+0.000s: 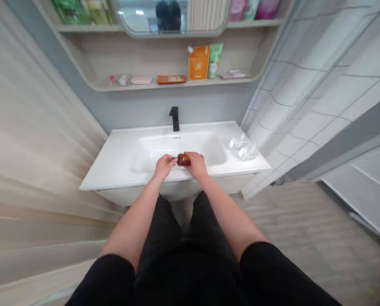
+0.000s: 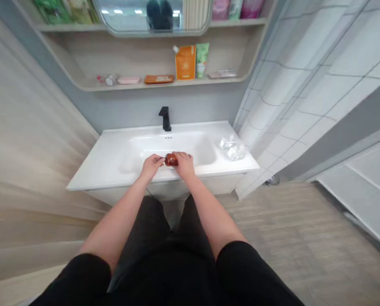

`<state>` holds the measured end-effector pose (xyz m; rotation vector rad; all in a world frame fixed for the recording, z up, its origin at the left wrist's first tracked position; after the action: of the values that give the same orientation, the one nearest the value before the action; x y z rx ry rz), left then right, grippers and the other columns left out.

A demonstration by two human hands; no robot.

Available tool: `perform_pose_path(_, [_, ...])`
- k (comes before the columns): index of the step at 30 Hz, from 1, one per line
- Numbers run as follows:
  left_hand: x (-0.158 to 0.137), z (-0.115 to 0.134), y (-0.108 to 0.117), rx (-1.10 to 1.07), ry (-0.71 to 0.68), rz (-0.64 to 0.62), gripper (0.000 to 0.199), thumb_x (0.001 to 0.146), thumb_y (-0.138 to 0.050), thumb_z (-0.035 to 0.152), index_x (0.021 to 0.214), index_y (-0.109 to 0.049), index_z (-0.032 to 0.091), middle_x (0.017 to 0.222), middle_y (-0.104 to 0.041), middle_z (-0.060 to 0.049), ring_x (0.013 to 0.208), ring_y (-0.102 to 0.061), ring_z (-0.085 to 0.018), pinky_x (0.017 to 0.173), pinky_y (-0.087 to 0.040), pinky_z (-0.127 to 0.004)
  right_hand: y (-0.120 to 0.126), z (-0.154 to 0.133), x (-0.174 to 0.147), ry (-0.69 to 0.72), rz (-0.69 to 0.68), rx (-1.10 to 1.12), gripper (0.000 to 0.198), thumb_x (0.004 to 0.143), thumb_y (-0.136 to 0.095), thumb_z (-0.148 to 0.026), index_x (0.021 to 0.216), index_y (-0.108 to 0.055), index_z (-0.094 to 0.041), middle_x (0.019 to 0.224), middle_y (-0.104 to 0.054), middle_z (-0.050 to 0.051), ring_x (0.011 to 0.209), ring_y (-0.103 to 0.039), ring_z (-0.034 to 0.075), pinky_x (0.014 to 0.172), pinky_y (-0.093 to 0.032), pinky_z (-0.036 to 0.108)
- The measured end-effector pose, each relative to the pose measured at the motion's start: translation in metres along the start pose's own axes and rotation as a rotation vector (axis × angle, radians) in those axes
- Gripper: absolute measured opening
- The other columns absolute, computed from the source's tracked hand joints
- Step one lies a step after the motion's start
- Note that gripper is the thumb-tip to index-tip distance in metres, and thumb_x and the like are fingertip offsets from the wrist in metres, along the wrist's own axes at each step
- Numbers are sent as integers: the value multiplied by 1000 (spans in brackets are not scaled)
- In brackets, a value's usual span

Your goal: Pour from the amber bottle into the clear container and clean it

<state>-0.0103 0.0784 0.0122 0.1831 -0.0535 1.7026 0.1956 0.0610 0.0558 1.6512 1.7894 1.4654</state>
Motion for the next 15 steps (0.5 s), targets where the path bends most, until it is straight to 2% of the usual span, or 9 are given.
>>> perform_pose_path(4, [1,2,2,17,-30,0,31,80,-94,41,101,-80,22,95,-85,-5,88,-81,-24,94,-66,-43,0,-1,1,-3,-2,-22,70,95,-80,-23,164,-64,-19,161,-72,19,149,-63,39,124,-43,56])
perform_pose_path(8, [-1,5,2,22,-82,-36,33,80,-89,30,112,-86,22,112,-89,-9,101,-83,-27,103,-66,-47,1,-3,-1,-6,-7,-45,78,95,-78,-22,171,-58,-20,166,-68,20,152,-59,40,126,-41,57])
perform_pose_path(12, [-6,15,-1,75,-190,-76,22,88,-85,34,107,-87,23,131,-87,-13,123,-82,-32,110,-65,-51,2,-5,-1,8,-13,-41,82,94,-78,-21,173,-56,-20,167,-67,20,152,-59,40,126,-41,57])
perform_pose_path(15, [-8,21,-2,96,-232,-67,28,100,-79,42,120,-85,24,141,-84,-14,134,-78,-31,116,-63,-50,1,-5,-1,8,-14,-46,83,94,-78,-22,174,-56,-20,166,-67,20,151,-59,41,126,-42,57])
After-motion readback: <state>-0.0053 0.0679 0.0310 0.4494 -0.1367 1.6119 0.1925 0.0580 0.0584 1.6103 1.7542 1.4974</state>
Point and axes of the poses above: each hand's wrist, its own x-axis towards the middle knuckle, its own y-axis out of the back of the hand, z = x × y, the point moved 8 cm from there along x, towards the middle knuckle
